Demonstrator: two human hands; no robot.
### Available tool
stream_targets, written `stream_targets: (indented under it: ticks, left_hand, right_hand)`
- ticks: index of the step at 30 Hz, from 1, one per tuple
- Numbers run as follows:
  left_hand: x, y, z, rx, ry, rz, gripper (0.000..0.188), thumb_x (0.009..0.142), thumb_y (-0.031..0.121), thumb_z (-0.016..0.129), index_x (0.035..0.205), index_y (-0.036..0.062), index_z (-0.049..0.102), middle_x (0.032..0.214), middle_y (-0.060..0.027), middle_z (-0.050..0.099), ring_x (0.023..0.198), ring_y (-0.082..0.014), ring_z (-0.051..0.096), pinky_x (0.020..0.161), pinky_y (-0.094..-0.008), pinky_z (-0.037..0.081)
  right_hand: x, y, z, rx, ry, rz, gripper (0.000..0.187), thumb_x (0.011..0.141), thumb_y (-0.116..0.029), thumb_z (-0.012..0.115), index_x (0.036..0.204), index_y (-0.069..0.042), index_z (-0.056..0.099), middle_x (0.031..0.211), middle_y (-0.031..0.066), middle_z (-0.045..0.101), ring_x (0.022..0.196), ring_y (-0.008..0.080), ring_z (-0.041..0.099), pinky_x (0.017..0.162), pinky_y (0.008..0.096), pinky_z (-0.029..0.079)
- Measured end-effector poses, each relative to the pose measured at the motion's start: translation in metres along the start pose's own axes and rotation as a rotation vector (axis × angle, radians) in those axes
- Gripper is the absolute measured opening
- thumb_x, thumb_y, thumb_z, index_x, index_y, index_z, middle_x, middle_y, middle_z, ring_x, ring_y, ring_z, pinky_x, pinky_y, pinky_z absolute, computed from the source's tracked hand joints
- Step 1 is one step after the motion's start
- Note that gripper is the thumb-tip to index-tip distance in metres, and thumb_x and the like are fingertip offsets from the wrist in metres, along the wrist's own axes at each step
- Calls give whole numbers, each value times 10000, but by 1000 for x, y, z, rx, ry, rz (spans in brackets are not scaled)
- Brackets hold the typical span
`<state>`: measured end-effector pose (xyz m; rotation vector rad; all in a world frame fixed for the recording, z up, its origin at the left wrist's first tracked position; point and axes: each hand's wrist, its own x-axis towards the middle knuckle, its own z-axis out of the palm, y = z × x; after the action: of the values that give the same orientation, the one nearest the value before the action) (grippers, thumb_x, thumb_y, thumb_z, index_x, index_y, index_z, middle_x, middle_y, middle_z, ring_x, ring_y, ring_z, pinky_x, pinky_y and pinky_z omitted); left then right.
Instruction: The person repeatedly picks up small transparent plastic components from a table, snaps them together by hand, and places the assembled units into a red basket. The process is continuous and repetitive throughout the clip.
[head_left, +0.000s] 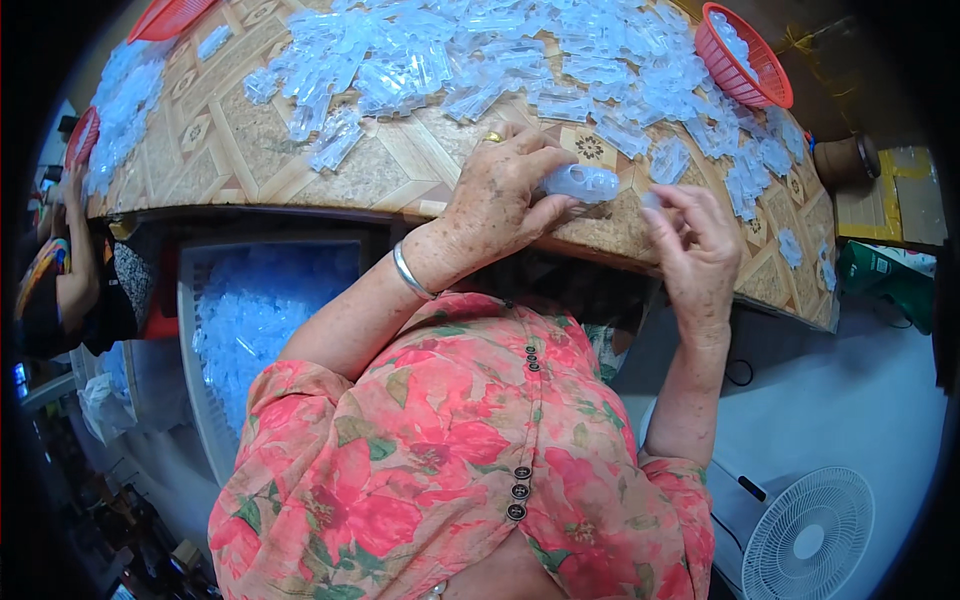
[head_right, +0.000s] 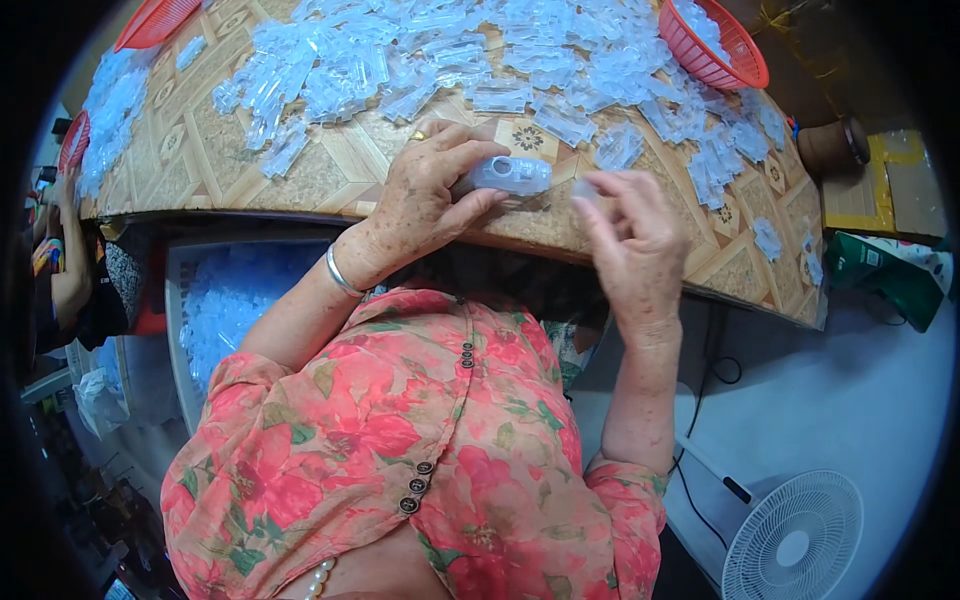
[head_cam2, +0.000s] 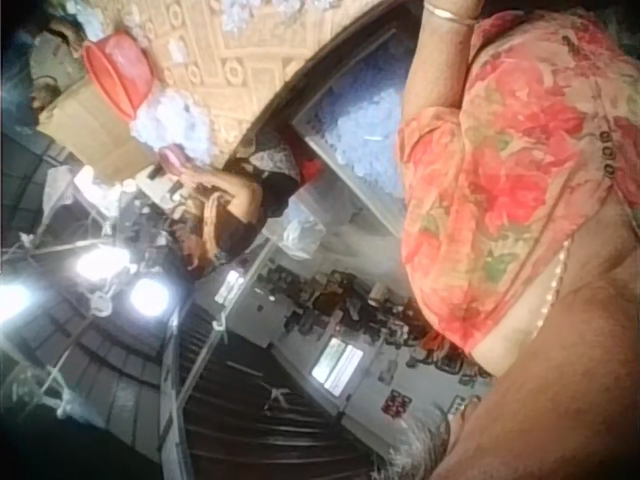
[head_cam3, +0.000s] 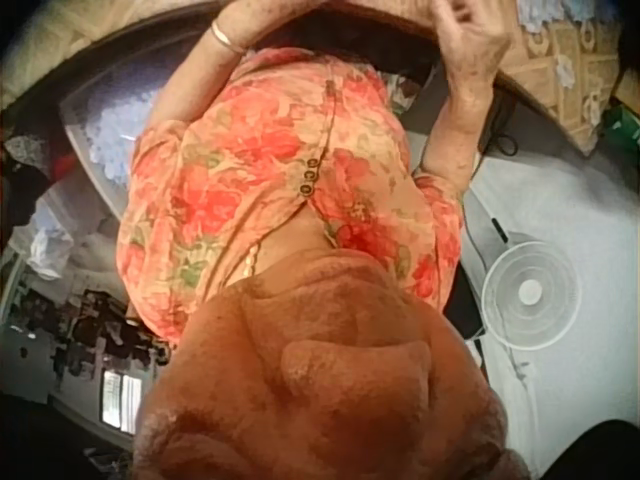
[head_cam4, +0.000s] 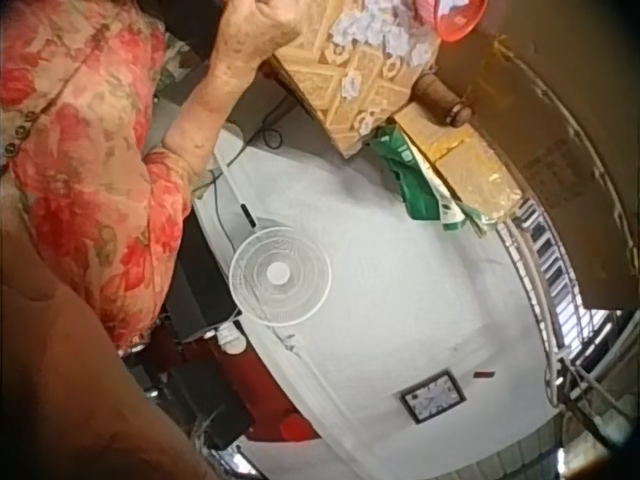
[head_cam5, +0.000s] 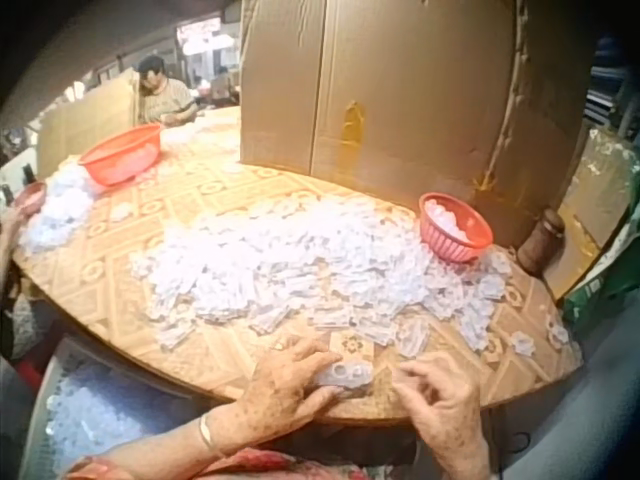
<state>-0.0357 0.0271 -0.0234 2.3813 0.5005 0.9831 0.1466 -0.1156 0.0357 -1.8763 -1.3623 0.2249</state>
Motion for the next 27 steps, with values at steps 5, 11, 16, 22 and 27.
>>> stream_targets:
  ticks: [5,11,16,22,27]
  left_hand:
    - [0,-2,0,-61,16,10,405,709,139,817,1088,63,696,990,-125,664,922,-341,601,809,-426,502]
    - [-1,-5,5,-105,47,24,407,698,121,808,1087,64,700,1004,-131,671,931,-353,612,836,-423,501]
    - [3,-8,2,-117,29,32,365,717,104,786,1067,56,695,917,-136,646,895,-371,612,821,-441,500]
    - [2,-1,0,-110,70,37,441,709,106,777,1128,39,654,1050,-163,650,956,-403,613,849,-460,497]
    - [-2,21,-28,-67,6,-157,439,871,224,752,1251,37,635,1208,-183,660,914,-335,690,814,-416,550]
  right_hand:
    - [12,-11,35,-85,44,-354,229,791,-86,786,1012,-63,736,1008,95,666,895,259,636,770,367,515]
    - [21,-12,45,-88,-15,-373,231,784,-97,779,1005,-57,727,993,109,671,948,303,622,827,405,500]
    - [26,-10,50,-39,-48,-358,226,783,-99,776,998,-52,725,996,112,678,948,303,621,827,409,494]
    - [25,-11,45,-36,4,-365,307,772,-125,796,1061,-57,716,1003,120,678,962,319,623,833,412,496]
    - [29,-25,22,-167,-125,-43,337,877,-263,731,1155,-75,692,775,97,641,752,288,642,686,414,492]
